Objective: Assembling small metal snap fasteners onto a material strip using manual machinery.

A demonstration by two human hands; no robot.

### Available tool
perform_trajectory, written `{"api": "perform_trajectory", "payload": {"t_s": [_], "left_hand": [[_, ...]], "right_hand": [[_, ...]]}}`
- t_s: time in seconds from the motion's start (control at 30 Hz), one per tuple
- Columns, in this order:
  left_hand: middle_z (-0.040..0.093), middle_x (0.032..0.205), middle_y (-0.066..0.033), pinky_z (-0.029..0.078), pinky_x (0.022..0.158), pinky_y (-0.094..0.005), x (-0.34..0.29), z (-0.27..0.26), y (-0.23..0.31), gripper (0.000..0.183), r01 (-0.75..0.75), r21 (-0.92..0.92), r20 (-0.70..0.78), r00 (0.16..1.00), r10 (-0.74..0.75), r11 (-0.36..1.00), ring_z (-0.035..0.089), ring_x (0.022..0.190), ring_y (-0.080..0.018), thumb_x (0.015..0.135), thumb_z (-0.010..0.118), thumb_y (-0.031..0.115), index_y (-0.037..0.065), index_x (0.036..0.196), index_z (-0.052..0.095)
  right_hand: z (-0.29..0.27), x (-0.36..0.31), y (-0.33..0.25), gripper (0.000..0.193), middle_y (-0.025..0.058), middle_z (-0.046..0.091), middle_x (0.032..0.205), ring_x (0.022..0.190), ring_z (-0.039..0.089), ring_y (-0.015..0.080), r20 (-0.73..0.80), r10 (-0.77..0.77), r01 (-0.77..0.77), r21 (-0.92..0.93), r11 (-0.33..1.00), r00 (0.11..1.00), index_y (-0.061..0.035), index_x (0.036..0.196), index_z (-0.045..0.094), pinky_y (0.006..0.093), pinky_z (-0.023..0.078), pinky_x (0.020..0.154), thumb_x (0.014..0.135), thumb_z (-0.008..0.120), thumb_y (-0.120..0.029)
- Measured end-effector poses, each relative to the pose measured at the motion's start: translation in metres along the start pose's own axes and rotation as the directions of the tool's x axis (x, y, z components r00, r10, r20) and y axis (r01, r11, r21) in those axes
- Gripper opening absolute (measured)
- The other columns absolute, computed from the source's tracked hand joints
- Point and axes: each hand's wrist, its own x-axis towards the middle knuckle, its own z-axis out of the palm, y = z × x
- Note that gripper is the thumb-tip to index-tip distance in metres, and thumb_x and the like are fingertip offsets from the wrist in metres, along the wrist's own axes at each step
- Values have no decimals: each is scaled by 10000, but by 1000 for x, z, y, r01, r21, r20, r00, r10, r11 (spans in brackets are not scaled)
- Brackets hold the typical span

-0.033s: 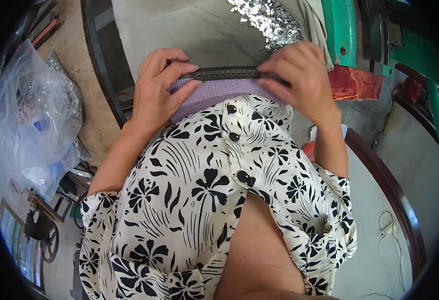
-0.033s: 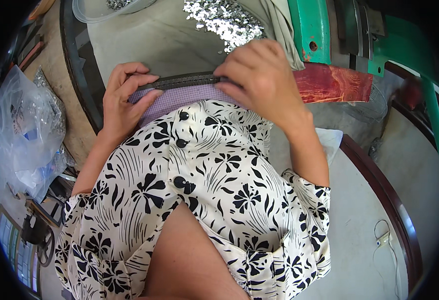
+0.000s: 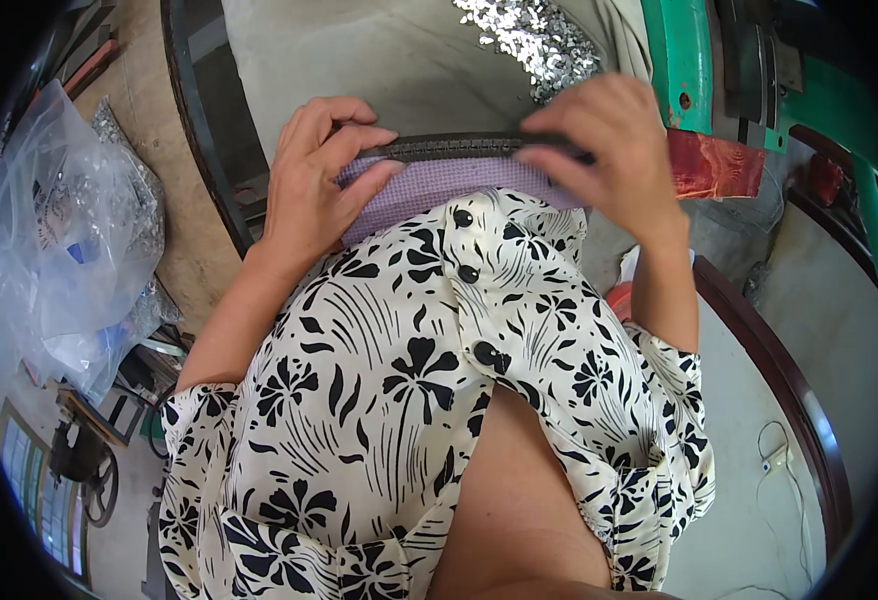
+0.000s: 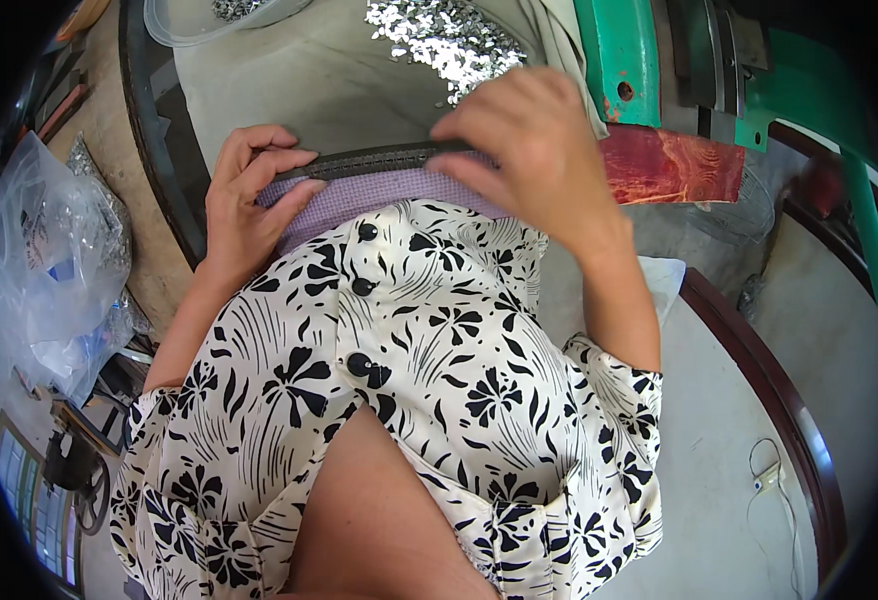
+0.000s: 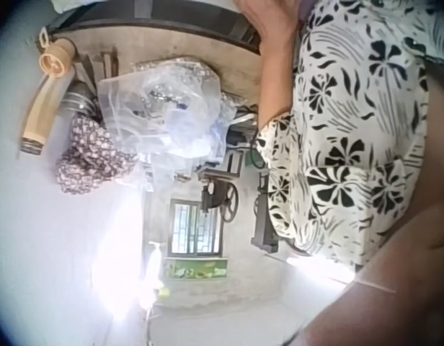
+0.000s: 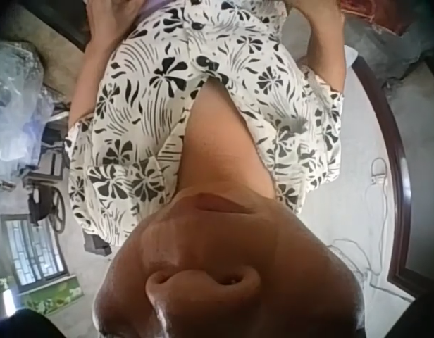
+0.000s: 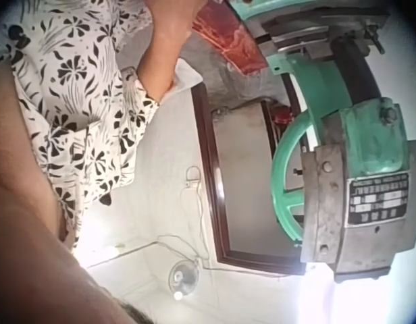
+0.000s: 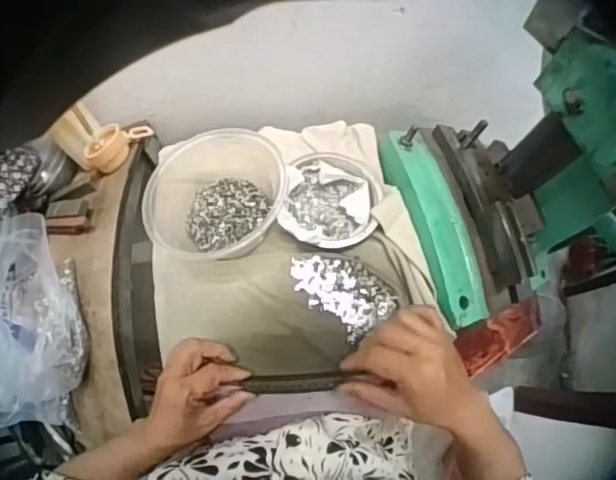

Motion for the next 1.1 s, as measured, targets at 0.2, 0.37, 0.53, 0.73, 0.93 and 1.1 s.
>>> {"api": "perform_trajectory", "payload": {"t_s": [0.2, 0.37, 0.53, 0.73, 0.93, 1.1], "left_hand": [[613, 1080, -71, 469, 839, -362, 1, 2, 3, 293, 35, -29, -10, 999, -35, 999, 586, 978, -270, 702, 824, 86, 46, 973, 720], [611, 1082, -74, 468, 830, -358, -1, 2, 0, 291, 38, -28, -15, 999, -38, 999, 584, 968, -267, 708, 825, 84, 45, 977, 720], [608, 1082, -72, 468, 829, -357, -3, 4, -2, 290, 30, -41, -20, 999, -31, 999, 582, 976, -267, 711, 824, 85, 42, 978, 718], [601, 1079, -66, 469, 835, -360, -3, 2, -1, 283, 41, -33, -18, 999, -42, 999, 582, 991, -264, 713, 821, 85, 41, 973, 717], [604, 1069, -61, 475, 822, -361, 4, -1, 1, 270, 4, 25, 4, 1000, -4, 1000, 583, 965, -263, 721, 813, 95, 38, 967, 718], [608, 1029, -67, 484, 776, -377, 14, -8, 9, 266, -93, 137, 52, 995, 87, 986, 592, 903, -277, 730, 798, 108, 36, 972, 714]], "right_hand": [[-37, 74, 23, 123, 145, 664, 799, 735, 636, 289, -382, 112, -143, -53, 988, 917, -5, 863, 712, 368, 483, 656, 819, 745, -114], [-29, 128, 53, 220, 213, 712, 909, 878, 689, 367, -170, 290, -318, -168, 933, 942, -5, 961, 751, 428, 532, 778, 830, 714, -177], [-6, 148, 82, 287, 220, 718, 870, 803, 699, 366, 18, 270, -259, -223, 940, 963, -10, 942, 759, 423, 544, 743, 747, 743, -219], [-2, 160, 72, 250, 204, 721, 851, 804, 705, 354, 145, 300, -273, -180, 945, 943, -35, 892, 771, 420, 549, 742, 716, 743, -210], [12, 170, 85, 212, 195, 721, 837, 805, 706, 352, 106, 187, -166, -182, 969, 977, -49, 874, 773, 431, 551, 747, 721, 718, -184], [3, 168, 79, 207, 195, 724, 873, 828, 700, 357, 120, 205, -189, -137, 973, 971, -54, 891, 767, 440, 547, 754, 730, 697, -164]]}}
